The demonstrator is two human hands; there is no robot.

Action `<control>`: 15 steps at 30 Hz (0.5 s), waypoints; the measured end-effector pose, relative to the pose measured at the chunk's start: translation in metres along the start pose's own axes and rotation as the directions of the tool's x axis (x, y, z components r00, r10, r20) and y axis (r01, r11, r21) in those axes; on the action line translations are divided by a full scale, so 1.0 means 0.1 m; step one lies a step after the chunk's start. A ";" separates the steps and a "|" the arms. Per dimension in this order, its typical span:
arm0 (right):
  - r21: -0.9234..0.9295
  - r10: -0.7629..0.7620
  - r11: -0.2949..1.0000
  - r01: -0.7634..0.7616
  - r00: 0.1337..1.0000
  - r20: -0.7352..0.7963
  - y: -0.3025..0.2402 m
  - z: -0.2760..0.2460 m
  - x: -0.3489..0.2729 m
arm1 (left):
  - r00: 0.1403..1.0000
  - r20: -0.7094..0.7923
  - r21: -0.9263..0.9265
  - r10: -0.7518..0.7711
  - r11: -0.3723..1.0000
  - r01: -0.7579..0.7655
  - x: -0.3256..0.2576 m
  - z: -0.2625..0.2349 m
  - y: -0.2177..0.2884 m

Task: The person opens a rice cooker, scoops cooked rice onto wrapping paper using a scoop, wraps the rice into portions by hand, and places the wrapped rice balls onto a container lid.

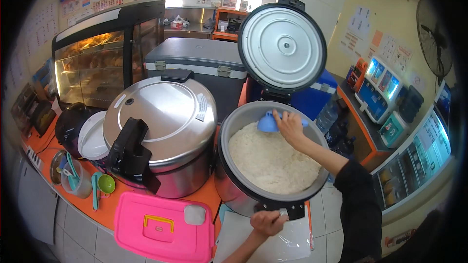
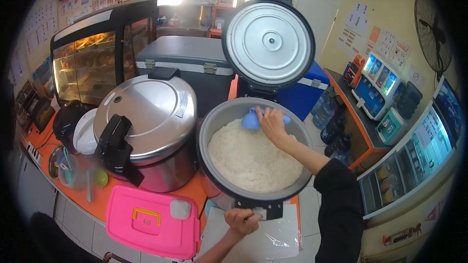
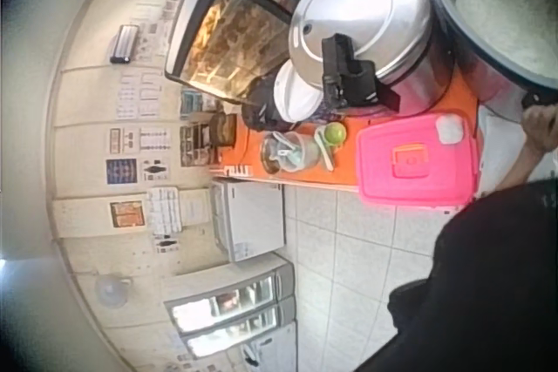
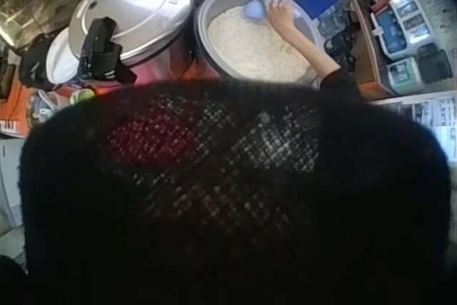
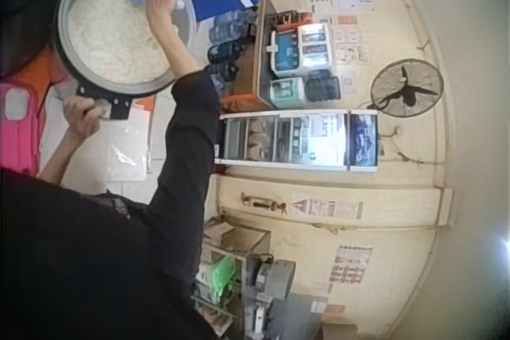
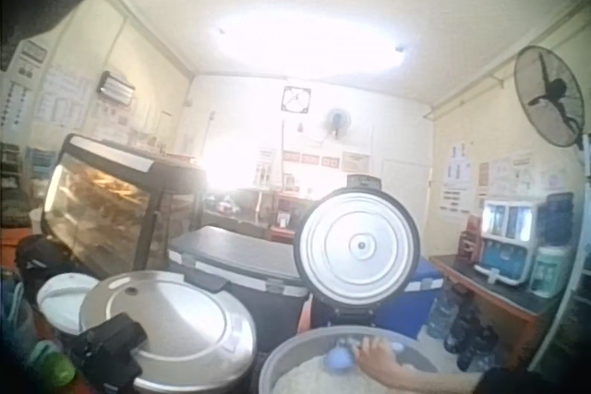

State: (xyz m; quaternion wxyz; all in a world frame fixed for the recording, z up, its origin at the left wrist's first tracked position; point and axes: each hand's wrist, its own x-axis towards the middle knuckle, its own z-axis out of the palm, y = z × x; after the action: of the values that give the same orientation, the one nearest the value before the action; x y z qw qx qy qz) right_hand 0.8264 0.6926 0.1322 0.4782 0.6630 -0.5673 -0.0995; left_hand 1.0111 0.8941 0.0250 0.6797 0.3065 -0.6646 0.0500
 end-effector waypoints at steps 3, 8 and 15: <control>-0.015 -0.230 0.972 0.234 0.963 0.142 -0.30 0.13 0.16 | 0.997 -0.017 0.070 0.072 0.995 -0.071 -0.06 -0.04 -0.09; 0.307 -0.545 0.833 0.460 0.780 0.307 -0.20 0.21 0.60 | 0.996 0.005 0.037 0.089 0.995 -0.089 -0.04 -0.09 -0.13; 0.583 -0.693 0.703 0.408 0.577 0.432 0.07 0.16 0.09 | 0.992 -0.027 0.015 0.120 0.993 -0.120 -0.05 0.00 -0.07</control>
State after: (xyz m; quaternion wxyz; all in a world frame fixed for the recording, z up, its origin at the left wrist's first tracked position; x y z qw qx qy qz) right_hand 0.8141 0.6774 0.1326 0.0492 0.8226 -0.4564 -0.3356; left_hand 1.0140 0.8897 0.0180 0.6825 0.2699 -0.6719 0.0995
